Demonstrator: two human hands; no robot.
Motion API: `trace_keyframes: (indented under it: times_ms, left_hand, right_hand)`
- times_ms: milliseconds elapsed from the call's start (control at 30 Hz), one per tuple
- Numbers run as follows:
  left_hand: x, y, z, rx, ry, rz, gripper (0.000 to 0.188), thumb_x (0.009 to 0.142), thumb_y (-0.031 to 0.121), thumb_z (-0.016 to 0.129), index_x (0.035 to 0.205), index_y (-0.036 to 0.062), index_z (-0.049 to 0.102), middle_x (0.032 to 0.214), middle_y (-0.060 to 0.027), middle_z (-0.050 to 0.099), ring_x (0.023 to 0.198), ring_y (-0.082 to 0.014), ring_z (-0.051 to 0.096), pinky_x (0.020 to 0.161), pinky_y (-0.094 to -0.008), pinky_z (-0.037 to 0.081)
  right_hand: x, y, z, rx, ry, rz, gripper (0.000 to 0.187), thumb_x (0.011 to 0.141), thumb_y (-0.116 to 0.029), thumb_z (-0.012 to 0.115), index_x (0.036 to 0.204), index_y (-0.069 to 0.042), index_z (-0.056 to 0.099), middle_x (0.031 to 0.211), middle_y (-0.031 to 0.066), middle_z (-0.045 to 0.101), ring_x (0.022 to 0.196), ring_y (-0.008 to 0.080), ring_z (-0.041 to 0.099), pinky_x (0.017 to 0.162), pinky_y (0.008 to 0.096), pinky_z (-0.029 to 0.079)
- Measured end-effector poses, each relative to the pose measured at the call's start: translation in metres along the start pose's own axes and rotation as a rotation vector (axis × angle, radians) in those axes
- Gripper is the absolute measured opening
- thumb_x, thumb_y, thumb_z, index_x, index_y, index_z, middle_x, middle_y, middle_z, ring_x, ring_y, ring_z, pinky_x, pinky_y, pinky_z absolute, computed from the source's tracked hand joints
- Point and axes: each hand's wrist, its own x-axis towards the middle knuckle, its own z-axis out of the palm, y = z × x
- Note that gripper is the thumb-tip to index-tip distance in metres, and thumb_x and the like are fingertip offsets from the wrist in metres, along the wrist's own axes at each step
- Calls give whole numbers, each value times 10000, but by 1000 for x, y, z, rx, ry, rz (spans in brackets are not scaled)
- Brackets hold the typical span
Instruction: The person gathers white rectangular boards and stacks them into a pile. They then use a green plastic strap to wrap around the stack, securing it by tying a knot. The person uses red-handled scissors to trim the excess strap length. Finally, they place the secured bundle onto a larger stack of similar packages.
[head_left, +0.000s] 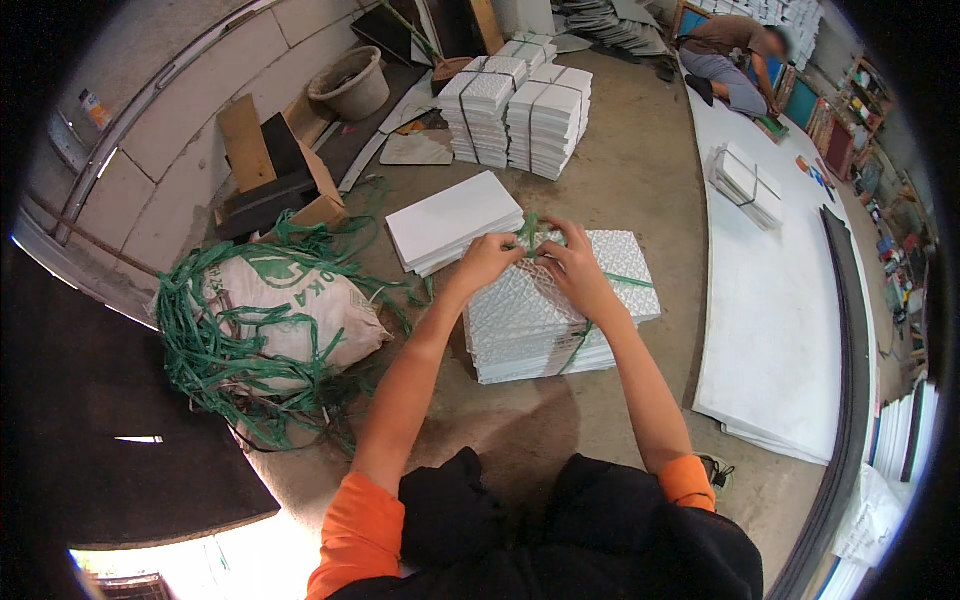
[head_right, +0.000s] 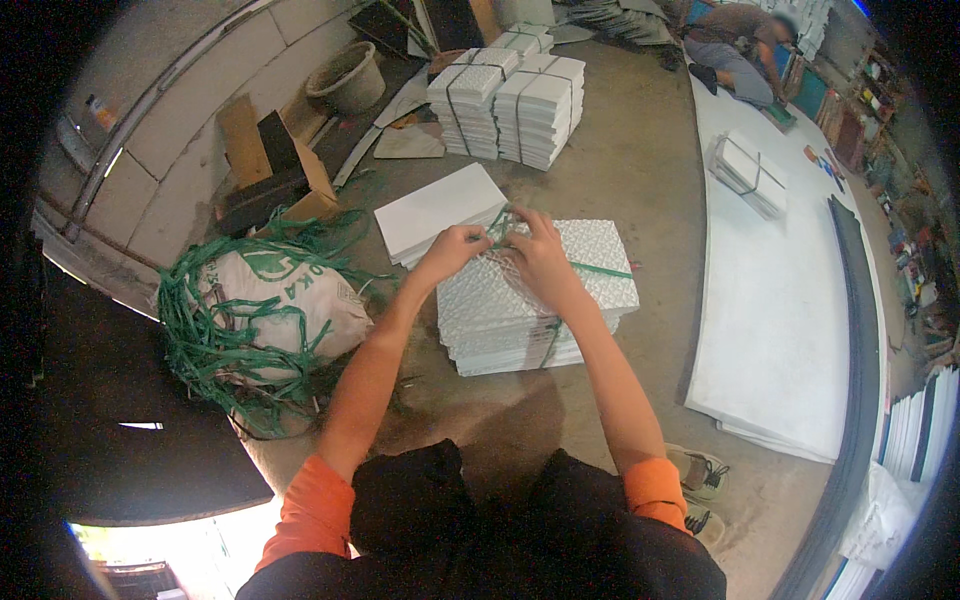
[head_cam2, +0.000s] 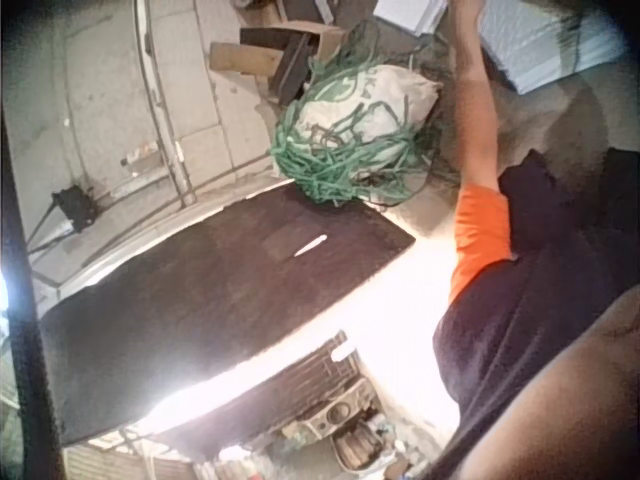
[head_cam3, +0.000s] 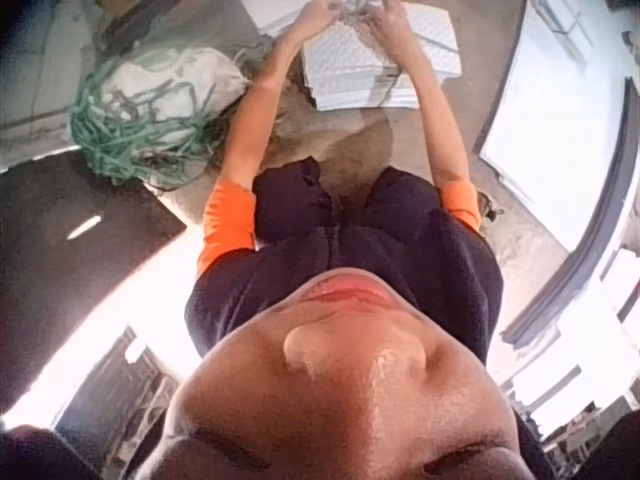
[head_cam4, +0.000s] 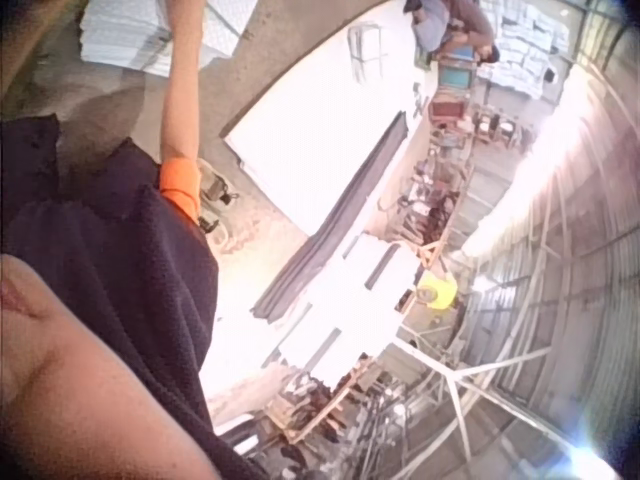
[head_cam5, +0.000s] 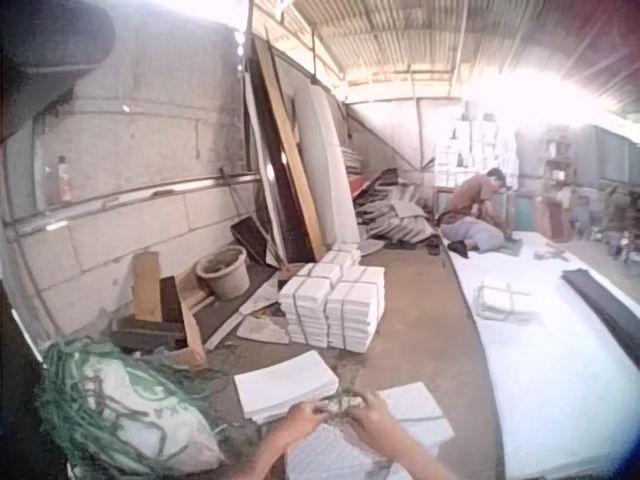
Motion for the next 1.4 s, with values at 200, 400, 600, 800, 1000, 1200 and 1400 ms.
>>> trace_keyframes:
  times_ms: [200,400,600,800,1000,1200,1400]
  left_hand:
    - [-2,-1,-5,-53,-130,128,258,855,248,518,867,-9,537,728,-94,521,674,-162,495,627,-312,399]
    - [-9,-2,-1,33,-34,242,261,877,227,467,916,-27,508,815,-126,458,750,-245,471,692,-326,387]
    - [-13,14,6,90,-12,309,270,875,225,464,948,-27,530,889,-152,466,819,-295,500,718,-353,395]
    - [-4,-4,5,-384,-153,119,265,896,223,439,964,-21,518,867,-62,471,835,-147,465,763,-263,368]
    - [2,-11,8,-643,-156,33,260,914,218,409,989,-14,498,894,-2,483,842,-102,436,774,-231,356]
    - [5,-11,4,-612,-189,78,253,912,223,418,961,-3,521,920,2,496,862,-84,434,781,-225,349]
    - [6,11,3,-156,152,81,109,847,153,500,853,45,520,654,-55,522,614,-165,505,588,-270,409]
  right_hand:
    - [-3,1,3,276,-144,502,128,796,-108,548,875,-11,575,765,167,599,718,319,578,656,362,442]
    - [-2,20,10,406,-155,612,165,795,-127,559,915,-16,582,730,160,600,668,261,582,624,329,436]
    - [-3,33,8,526,-246,732,195,799,-108,559,976,-31,582,710,149,597,682,185,580,623,319,438]
    - [15,10,-11,350,-399,554,410,751,-42,580,1150,-112,515,817,152,612,726,220,590,669,330,457]
    - [23,8,-11,426,-404,379,465,748,0,558,1186,-149,522,909,97,556,821,169,531,671,286,446]
    - [9,24,-1,604,-212,361,141,826,-126,546,935,-56,602,941,53,510,918,244,462,825,321,369]
    - [0,18,-4,510,-212,505,277,856,-278,500,744,-49,608,966,50,494,966,253,343,894,371,238]
